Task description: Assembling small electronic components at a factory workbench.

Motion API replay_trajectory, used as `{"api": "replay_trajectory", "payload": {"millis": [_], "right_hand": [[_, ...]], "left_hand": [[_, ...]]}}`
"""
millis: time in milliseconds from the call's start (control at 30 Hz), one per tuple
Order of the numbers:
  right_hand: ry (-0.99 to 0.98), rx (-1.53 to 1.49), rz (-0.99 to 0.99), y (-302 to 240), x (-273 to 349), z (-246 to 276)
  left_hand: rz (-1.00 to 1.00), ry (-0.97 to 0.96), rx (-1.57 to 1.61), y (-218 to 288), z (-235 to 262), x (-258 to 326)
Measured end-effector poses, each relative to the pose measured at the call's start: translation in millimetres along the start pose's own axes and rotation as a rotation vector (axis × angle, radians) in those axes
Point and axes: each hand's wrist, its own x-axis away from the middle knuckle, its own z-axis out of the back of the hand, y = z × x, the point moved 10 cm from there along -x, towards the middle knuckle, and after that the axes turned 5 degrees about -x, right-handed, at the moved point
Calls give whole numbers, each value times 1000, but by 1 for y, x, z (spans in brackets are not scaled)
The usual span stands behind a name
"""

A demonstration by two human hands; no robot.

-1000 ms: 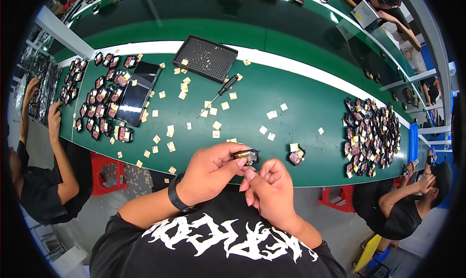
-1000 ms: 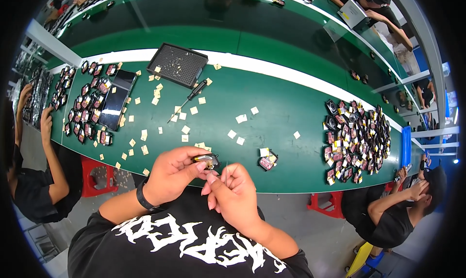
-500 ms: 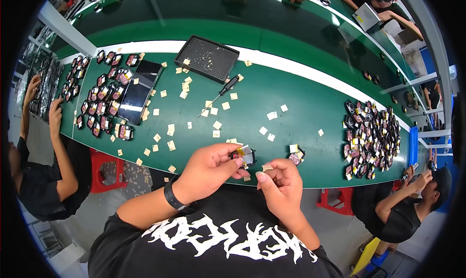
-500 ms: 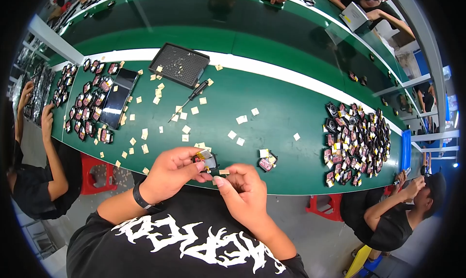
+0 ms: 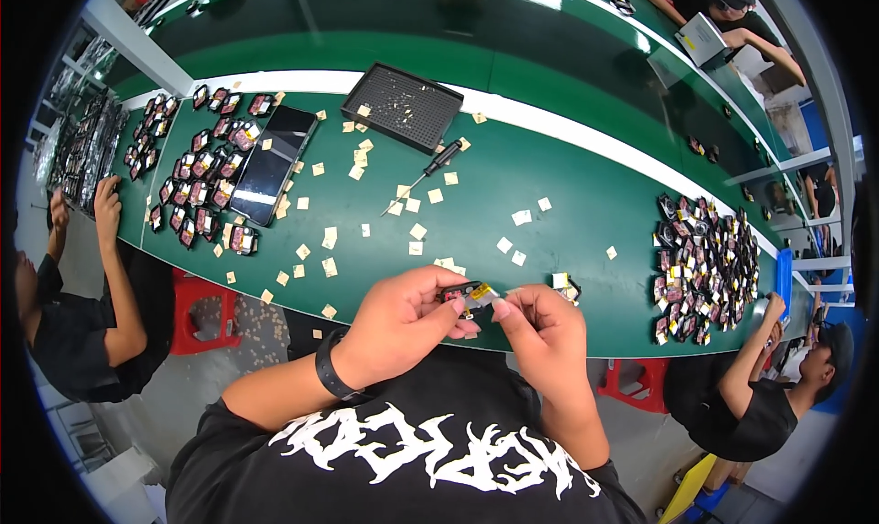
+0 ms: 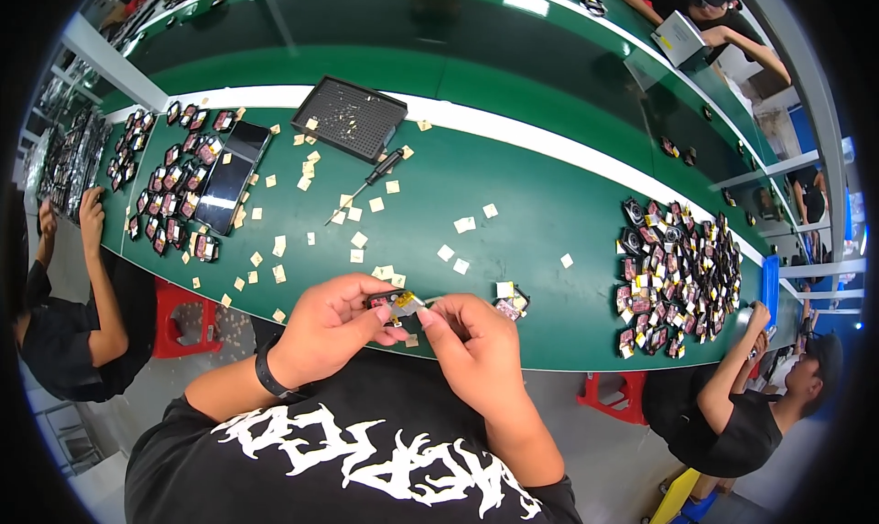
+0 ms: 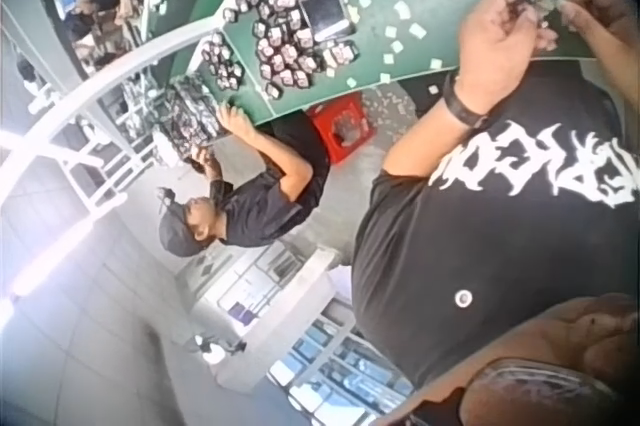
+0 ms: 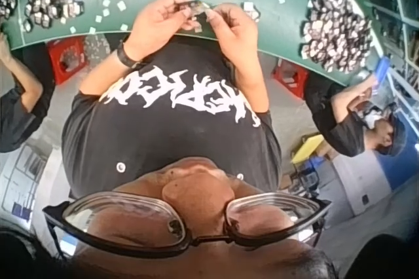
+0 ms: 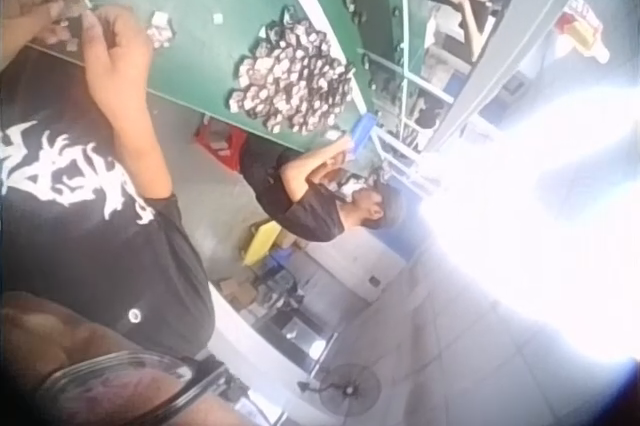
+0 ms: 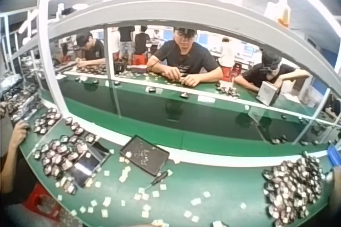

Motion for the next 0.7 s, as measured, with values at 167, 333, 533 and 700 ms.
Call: {"api": "replay_trajectory", "payload": {"millis": [167,333,533,700], "right_hand": [[-15,111,224,-31,3,-8],[-27,440,567,-54,11,-13],[-93,215,437,-42,11,-14],[-60,417,673,-59,18,-18]], "left_hand": [[-30,-19,-50,-1,-2,-1],[-8,-49,-88,2,-9,-2],[-3,-40,-126,2,-8,-2],[-58,-22,-142,2,-6,-2]]}}
